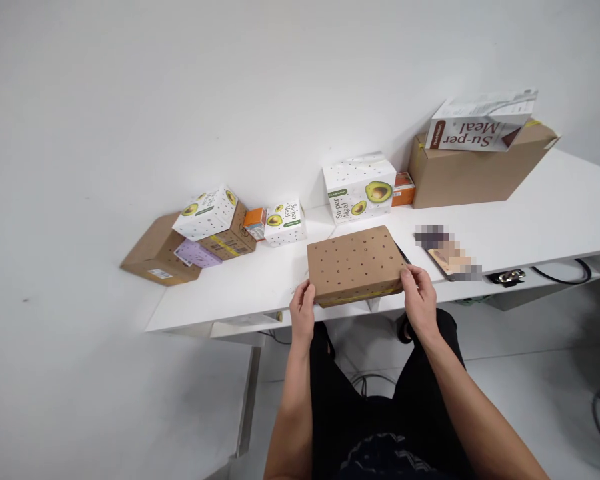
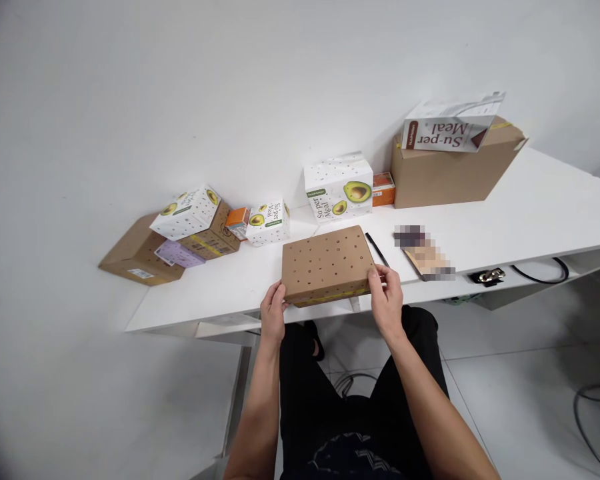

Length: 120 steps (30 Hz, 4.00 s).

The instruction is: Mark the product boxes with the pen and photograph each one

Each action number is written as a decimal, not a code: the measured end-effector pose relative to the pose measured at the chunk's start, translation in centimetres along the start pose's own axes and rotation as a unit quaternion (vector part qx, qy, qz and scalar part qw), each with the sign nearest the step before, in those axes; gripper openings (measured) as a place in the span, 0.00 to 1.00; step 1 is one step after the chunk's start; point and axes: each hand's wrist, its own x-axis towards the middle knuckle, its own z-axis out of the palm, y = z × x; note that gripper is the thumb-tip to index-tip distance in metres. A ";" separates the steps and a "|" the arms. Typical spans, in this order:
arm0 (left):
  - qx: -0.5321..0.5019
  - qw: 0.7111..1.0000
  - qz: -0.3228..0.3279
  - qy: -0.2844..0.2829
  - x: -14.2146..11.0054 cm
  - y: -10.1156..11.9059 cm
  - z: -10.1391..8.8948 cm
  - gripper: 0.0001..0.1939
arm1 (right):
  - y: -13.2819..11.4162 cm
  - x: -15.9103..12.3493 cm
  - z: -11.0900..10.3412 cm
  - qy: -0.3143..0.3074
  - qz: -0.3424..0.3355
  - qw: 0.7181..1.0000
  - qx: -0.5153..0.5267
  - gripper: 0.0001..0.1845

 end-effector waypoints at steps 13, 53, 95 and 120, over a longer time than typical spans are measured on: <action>-0.063 0.993 0.086 -0.046 0.2 -2.2 -0.2 0.24 | 3.5 0.1 0.9 -0.031 0.010 0.999 0.018 0.22; 0.308 0.826 0.464 -0.082 1.8 8.9 7.8 0.11 | -10.5 9.2 3.7 -0.166 -0.092 0.966 0.174 0.18; 0.423 0.761 0.491 -0.037 2.2 8.0 8.0 0.10 | -8.2 9.8 3.6 -0.034 -0.119 0.989 0.084 0.15; 0.420 0.762 0.492 -0.031 2.3 7.9 8.2 0.10 | 0.8 11.2 -3.5 -0.023 -0.029 0.806 -0.591 0.28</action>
